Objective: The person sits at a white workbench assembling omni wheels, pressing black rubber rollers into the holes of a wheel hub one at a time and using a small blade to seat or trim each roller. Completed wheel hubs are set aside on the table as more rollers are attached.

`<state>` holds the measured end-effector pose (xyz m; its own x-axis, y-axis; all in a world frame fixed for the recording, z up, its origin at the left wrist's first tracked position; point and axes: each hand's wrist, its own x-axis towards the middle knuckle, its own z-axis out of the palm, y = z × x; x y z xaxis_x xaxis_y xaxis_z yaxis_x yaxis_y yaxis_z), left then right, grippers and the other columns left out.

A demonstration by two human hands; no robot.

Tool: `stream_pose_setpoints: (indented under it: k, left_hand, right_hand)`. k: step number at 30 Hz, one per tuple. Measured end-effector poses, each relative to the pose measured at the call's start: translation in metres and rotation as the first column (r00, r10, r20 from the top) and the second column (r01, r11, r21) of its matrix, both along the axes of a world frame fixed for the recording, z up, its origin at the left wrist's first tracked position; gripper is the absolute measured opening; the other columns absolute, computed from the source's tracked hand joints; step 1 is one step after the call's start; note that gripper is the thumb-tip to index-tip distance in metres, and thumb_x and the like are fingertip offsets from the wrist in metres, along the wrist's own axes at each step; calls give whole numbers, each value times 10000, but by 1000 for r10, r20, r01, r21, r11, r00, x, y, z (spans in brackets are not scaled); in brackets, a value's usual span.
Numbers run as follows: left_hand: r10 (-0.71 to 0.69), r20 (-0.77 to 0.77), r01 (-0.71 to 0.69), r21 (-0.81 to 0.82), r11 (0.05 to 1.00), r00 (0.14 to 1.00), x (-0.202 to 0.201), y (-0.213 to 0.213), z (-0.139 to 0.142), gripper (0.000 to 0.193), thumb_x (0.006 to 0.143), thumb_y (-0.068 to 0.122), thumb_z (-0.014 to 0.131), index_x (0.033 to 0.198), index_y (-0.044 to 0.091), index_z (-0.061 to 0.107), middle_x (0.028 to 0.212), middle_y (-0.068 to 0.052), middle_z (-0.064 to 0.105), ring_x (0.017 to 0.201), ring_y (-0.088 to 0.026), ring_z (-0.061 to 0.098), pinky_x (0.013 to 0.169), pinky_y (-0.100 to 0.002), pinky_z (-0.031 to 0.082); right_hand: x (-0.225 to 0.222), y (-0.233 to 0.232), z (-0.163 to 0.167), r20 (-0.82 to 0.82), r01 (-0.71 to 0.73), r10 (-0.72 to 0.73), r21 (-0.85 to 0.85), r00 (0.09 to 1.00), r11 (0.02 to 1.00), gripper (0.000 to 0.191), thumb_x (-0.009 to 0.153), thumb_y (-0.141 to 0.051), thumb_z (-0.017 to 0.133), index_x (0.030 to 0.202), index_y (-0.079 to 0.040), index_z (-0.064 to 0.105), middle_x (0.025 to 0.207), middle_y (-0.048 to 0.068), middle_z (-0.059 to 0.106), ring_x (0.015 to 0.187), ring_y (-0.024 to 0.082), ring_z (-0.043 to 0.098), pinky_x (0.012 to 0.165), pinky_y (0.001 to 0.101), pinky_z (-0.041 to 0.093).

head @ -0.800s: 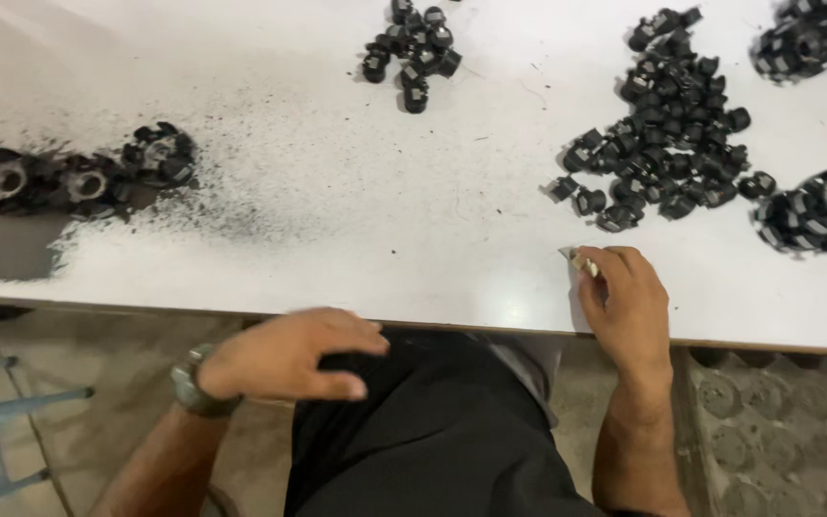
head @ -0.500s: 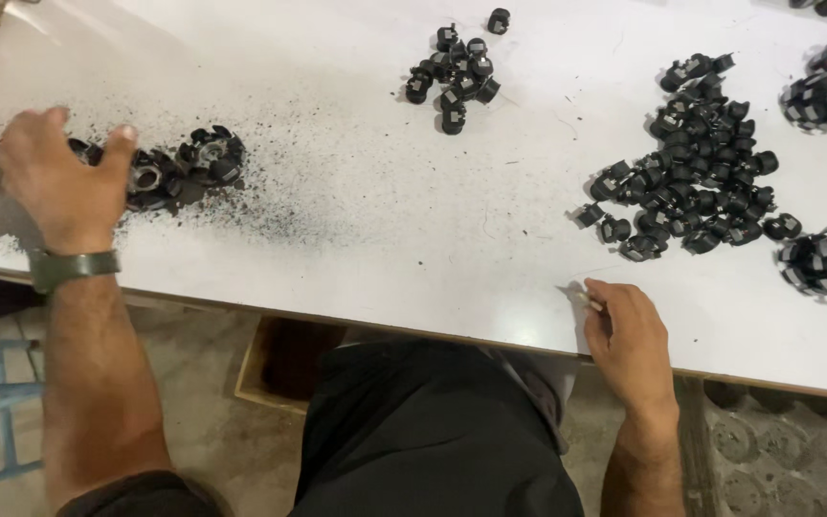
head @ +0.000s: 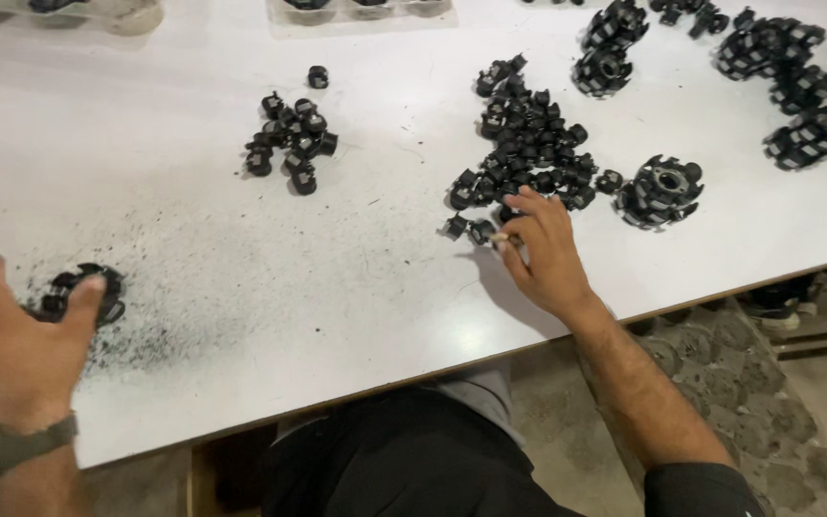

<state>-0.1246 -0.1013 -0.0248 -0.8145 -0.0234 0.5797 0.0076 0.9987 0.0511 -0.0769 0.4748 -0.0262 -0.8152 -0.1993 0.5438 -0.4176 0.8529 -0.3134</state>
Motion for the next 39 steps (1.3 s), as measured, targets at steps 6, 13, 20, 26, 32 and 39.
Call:
stream_pose_setpoints:
  k: [6,13,20,26,32,39]
  left_hand:
    - [-449,708,415,238,878,545,1,218,32,1139,724,693,747,1609,182,243,1697,-171,93,1564,-366,79,1192,-535,112]
    - [-696,568,664,317,677,439,-28,397,42,1222,678,750,754,1588,125,230,1653,-256,89,1494,-500,86,1150,-700,157]
    - [-703,498,689,254,678,508,-75,464,-8,1220,659,783,756,1564,102,305,1615,-299,153,1457,-571,133,1115,-740,204]
    - [-707,480,698,238,675,520,-124,502,-20,1201,666,775,761,1558,107,314,1611,-290,150,1453,-593,104,1112,-736,213]
    - [-718,451,689,265,675,530,-166,519,-25,1205,655,769,768,1559,106,325,1614,-271,163,1463,-562,102,1116,-752,209]
    - [-762,374,708,301,639,529,-186,533,-19,1186,656,748,793,1526,71,356,1600,-293,173,1457,-567,102,1082,-782,183]
  right_hand:
    - [-34,62,-37,38,352,-389,-515,920,782,118,1042,-120,582,1133,-46,570,1571,234,388,1455,394,385,1176,490,348]
    - [-70,84,-47,60,469,-506,-482,861,740,152,1058,-149,581,1147,-27,565,1608,331,227,1513,467,267,1206,524,276]
    - [-113,81,-58,53,472,-493,-397,868,787,155,1050,-154,578,1138,-26,576,1525,335,383,1506,499,260,1214,579,220]
    - [-164,103,-55,80,505,-516,-379,853,776,152,1054,-146,587,1160,-45,548,1435,252,499,1544,442,319,1297,581,219]
    - [-234,131,-25,-212,456,-452,-34,867,890,160,1033,-89,623,1169,-28,564,1552,343,351,1482,532,214,1132,756,125]
    - [-353,199,32,-63,489,-518,441,853,753,234,971,-53,574,1194,18,585,1600,268,371,1547,498,156,1174,778,69]
